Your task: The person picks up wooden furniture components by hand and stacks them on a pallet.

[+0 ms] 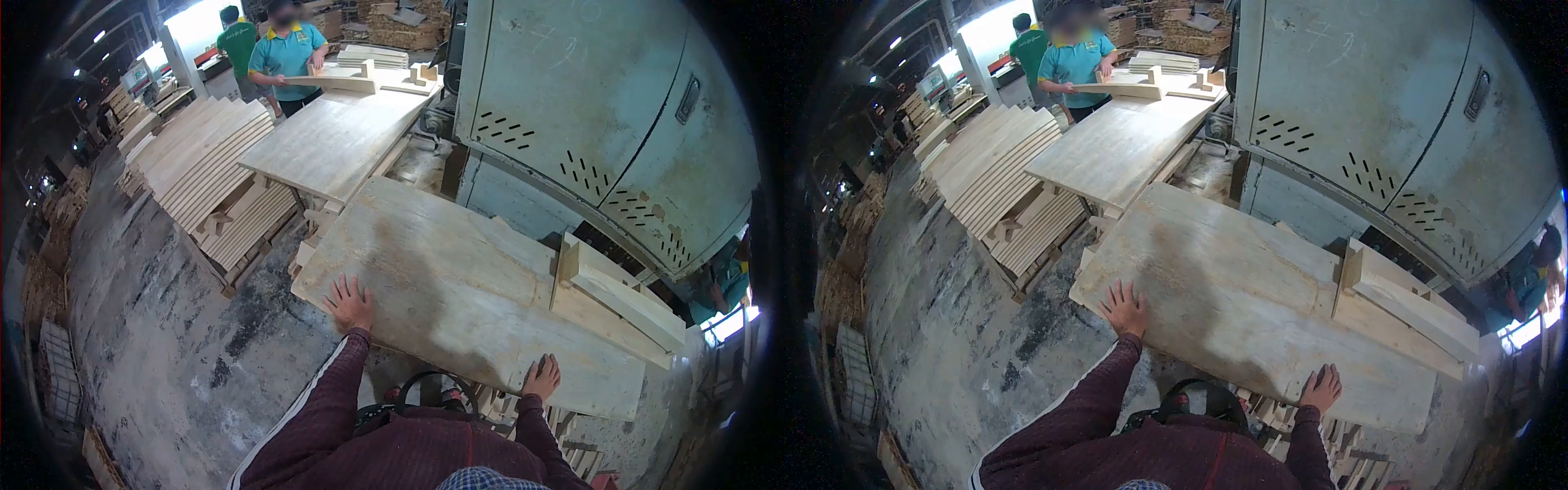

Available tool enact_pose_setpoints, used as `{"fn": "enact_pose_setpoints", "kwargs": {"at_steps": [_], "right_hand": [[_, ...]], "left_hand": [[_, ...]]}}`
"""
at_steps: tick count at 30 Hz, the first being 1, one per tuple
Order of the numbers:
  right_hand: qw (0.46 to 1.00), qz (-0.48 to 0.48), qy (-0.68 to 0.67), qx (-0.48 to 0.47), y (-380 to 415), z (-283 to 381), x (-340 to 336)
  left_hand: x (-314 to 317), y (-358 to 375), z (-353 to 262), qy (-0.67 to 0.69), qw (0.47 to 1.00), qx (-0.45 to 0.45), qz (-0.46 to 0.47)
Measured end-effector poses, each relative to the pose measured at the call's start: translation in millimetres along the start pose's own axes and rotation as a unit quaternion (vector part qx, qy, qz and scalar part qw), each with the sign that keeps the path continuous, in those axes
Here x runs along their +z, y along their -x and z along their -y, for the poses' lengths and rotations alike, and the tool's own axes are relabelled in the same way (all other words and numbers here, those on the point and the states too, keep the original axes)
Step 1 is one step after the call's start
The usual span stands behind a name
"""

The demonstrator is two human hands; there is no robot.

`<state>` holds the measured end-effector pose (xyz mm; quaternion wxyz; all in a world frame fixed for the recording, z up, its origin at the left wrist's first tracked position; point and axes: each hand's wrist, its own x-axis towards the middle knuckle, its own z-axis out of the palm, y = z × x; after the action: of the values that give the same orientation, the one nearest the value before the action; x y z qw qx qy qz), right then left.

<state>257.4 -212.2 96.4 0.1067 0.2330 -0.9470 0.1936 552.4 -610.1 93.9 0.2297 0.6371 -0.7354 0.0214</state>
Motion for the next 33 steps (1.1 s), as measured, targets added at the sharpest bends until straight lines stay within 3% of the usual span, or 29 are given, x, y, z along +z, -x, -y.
{"fn": "enact_pose_setpoints", "kwargs": {"at_steps": [33], "right_hand": [[1.0,0.004,0.006,0.007,0,1,0]], "left_hand": [[6,0,3,0.001,1.0,0.002,-0.009]]}}
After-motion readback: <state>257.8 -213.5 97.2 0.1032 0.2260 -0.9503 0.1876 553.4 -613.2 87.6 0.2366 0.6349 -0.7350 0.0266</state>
